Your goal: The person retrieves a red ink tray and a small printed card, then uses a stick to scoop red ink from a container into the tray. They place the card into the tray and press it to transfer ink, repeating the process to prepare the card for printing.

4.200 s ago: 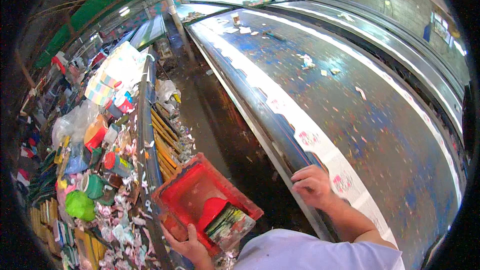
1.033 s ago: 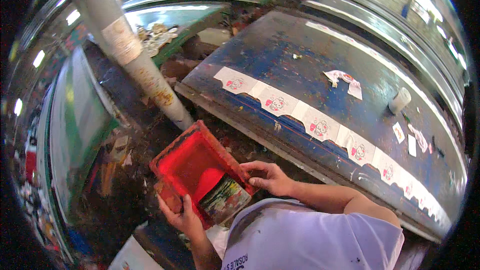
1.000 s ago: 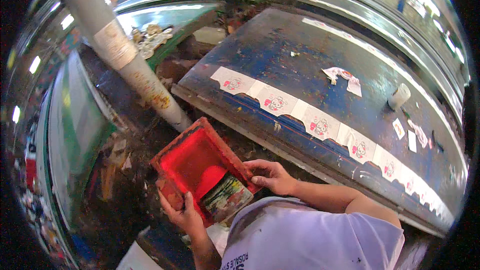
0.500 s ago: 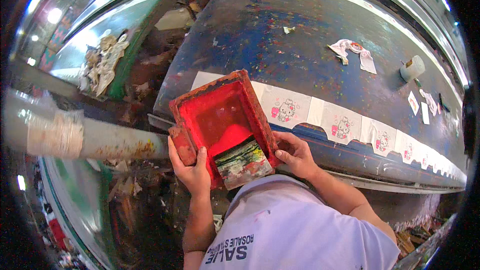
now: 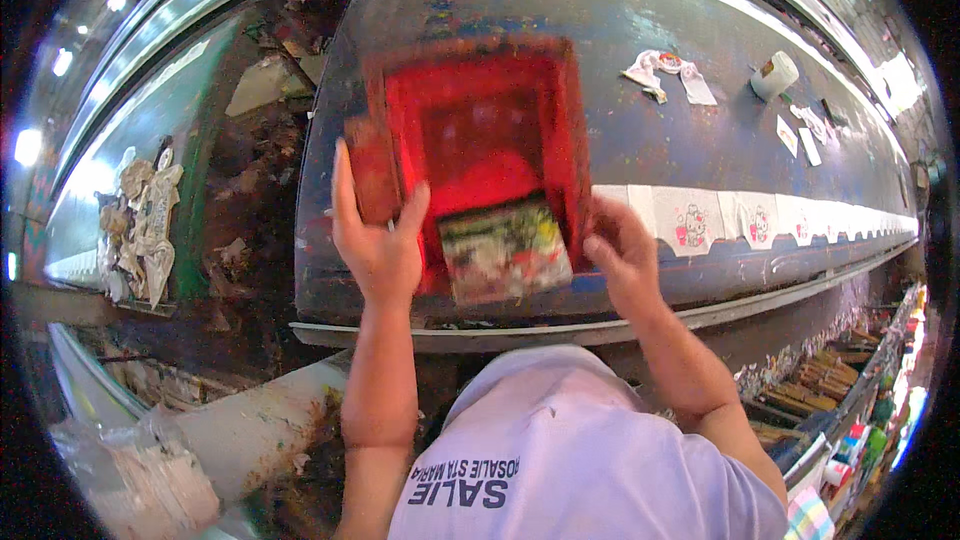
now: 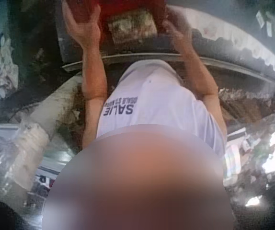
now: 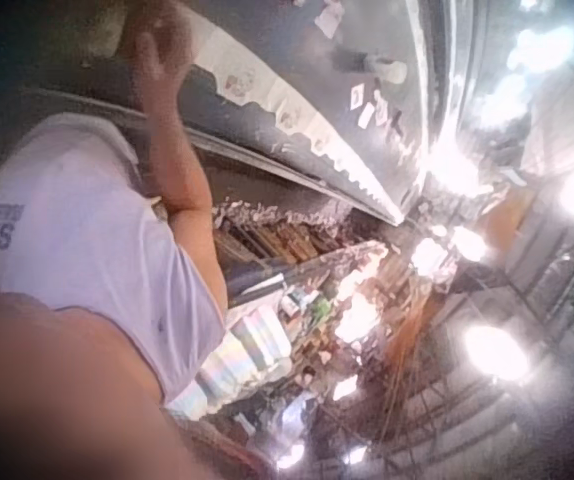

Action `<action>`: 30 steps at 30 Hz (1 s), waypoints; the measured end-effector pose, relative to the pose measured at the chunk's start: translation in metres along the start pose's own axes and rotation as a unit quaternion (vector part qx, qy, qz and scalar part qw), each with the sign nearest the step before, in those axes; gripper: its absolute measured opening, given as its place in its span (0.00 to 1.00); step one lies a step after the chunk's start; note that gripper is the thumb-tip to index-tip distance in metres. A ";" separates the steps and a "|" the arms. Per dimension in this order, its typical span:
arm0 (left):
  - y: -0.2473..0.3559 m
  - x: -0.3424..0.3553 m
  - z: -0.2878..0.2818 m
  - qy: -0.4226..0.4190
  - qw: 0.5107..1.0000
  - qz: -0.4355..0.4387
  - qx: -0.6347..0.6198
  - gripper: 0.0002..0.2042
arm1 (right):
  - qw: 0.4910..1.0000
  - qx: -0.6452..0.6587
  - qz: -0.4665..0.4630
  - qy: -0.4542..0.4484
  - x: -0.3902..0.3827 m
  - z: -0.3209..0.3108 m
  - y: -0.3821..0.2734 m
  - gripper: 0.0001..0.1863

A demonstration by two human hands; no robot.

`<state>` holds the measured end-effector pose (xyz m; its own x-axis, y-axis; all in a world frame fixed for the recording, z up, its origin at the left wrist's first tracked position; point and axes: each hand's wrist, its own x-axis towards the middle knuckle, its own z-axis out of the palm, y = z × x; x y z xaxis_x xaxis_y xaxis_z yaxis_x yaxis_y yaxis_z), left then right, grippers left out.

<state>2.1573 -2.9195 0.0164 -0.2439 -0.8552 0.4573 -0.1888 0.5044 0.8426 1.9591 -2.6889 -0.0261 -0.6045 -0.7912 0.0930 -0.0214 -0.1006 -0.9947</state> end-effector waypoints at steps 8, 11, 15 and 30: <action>-0.003 0.095 -0.010 0.008 0.993 0.105 -0.053 0.45 | 0.998 -0.006 -0.066 0.013 0.060 0.046 -0.032 0.30; -0.037 0.062 -0.022 -0.005 0.999 0.043 -0.029 0.44 | 0.996 -0.080 0.024 0.022 0.035 0.057 0.000 0.32; -0.091 -0.002 -0.039 -0.062 0.995 -0.072 -0.016 0.45 | 0.987 -0.081 0.122 -0.071 -0.018 0.064 0.047 0.31; -0.138 -0.065 -0.045 -0.117 0.968 -0.195 -0.104 0.46 | 0.973 -0.207 0.086 -0.054 -0.059 0.066 0.070 0.30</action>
<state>2.2421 -2.9395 -0.1169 -0.4057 -0.9133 0.0373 -0.1199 0.0936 0.9884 2.0458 -2.6885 -0.0988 -0.5404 -0.8362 -0.0937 -0.2603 0.2720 -0.9264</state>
